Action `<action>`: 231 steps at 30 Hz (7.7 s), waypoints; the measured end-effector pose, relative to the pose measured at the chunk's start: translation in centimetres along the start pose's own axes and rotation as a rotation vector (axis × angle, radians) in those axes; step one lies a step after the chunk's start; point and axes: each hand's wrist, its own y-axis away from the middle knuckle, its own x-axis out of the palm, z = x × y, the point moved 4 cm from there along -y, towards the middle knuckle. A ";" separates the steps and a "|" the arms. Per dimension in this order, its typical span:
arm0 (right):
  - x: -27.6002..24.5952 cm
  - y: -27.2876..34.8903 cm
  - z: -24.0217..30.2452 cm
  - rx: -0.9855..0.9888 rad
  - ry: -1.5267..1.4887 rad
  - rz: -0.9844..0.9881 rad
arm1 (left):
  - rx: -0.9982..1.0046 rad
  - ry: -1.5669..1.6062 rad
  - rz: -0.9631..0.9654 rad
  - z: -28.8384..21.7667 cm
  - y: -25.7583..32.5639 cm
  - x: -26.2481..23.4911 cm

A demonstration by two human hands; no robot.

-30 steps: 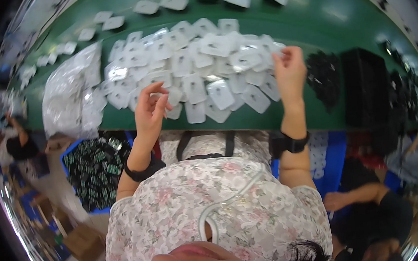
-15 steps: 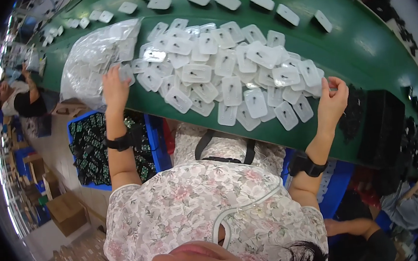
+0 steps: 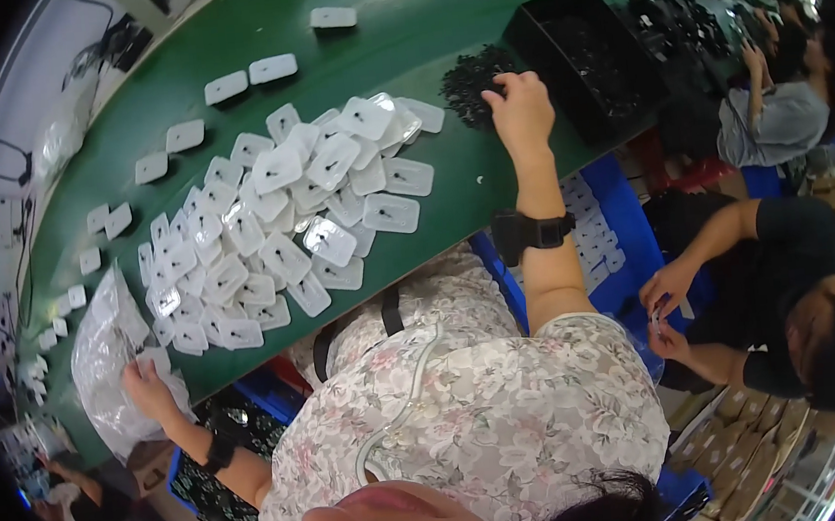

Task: Assembling small black electronic components into white plastic housing units at a factory workbench.

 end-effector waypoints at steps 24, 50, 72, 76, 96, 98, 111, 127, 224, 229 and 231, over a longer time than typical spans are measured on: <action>-2.3 6.6 16.8 -0.143 -1.353 0.757 | 0.188 1.309 0.397 -28.2 7.3 -2.9; -2.6 11.1 22.4 -0.482 -1.030 0.771 | -0.137 1.796 0.409 -28.2 8.9 -2.1; -1.4 13.3 22.5 -0.357 -1.101 0.557 | 0.141 1.525 0.221 -27.5 9.5 -2.1; -2.8 11.5 23.1 -0.373 -0.997 0.658 | 0.186 1.532 0.369 -27.3 10.0 -2.5; 0.0 13.8 21.7 -0.092 -1.199 1.305 | 0.025 1.534 0.592 -23.8 9.2 -2.6; -0.1 13.7 21.8 -0.058 -1.274 1.316 | -0.058 1.523 0.512 -22.5 8.2 -2.5; 1.2 4.2 10.6 0.007 -1.000 0.457 | -0.355 0.967 0.021 -6.6 0.5 2.1; 2.4 -1.4 -2.5 0.014 0.062 0.144 | -0.316 0.823 -0.204 -5.7 0.9 1.0; -1.7 10.8 18.7 -0.214 -1.088 0.610 | 0.092 1.708 0.599 -30.0 8.9 -1.1; -1.7 10.8 19.6 -0.393 -1.025 0.698 | 0.067 1.684 0.625 -29.5 9.1 -1.2; -1.4 10.9 19.3 -0.362 -0.981 0.801 | 0.114 1.591 0.665 -29.3 9.5 -0.9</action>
